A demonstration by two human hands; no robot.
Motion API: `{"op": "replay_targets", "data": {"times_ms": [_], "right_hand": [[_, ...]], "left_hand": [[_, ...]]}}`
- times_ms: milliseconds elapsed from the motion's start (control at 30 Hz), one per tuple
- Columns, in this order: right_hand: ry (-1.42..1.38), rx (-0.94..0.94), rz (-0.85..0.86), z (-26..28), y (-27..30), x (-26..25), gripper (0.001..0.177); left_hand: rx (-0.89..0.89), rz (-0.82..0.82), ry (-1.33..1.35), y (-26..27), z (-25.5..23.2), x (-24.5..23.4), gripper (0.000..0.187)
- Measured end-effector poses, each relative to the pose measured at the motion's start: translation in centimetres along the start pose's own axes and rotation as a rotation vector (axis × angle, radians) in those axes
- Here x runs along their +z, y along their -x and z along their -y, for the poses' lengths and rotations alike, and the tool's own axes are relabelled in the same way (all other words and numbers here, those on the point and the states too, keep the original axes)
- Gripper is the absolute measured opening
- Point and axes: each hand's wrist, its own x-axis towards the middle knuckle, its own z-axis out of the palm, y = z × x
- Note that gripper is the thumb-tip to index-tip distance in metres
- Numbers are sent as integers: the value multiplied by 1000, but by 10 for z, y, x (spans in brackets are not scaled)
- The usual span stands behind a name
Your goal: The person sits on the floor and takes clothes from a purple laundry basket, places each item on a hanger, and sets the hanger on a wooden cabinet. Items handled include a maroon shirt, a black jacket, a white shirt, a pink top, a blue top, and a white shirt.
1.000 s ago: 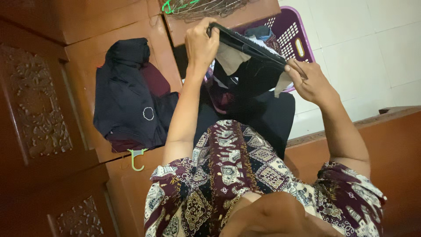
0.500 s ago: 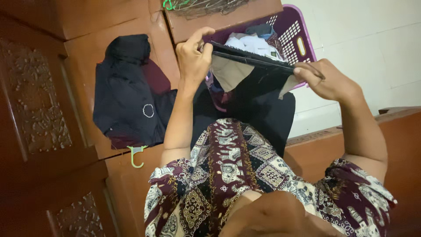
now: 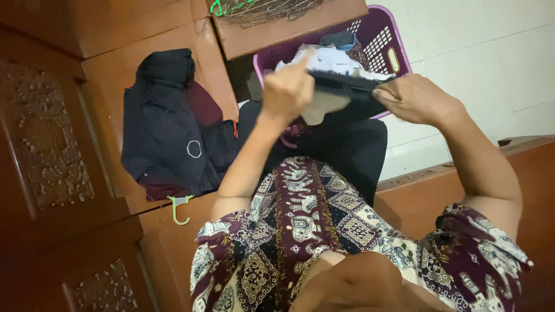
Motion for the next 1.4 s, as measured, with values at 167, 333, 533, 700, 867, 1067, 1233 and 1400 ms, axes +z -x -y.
{"op": "replay_targets", "data": {"times_ms": [167,333,533,700,867,1067,1233,1400], "right_hand": [[-273,-331,-286,-21,-3,0,39],[-566,-261,-418,-37,-14,-13,37],[-581,-337,-441,-17,-33,-15,32],[-489,-338,-373,-5,-50,-12,35],[-596,-417,-878,-65,-81,5,30],[-1331,-658,-778,-164,-119,88,76],[-1796,-485,-240,-128,-121,186,82],[-1196,67,-294,-87,-117,206,70]], "left_hand": [[-185,388,383,-9,3,-30,51],[189,390,387,-10,35,-29,58],[-72,613,244,32,37,17,27],[-183,659,460,37,42,10,28],[-128,434,367,18,57,-8,48],[-274,434,423,0,81,-57,16],[-338,367,704,-18,91,-89,9],[-371,229,665,-30,93,-113,12]]}}
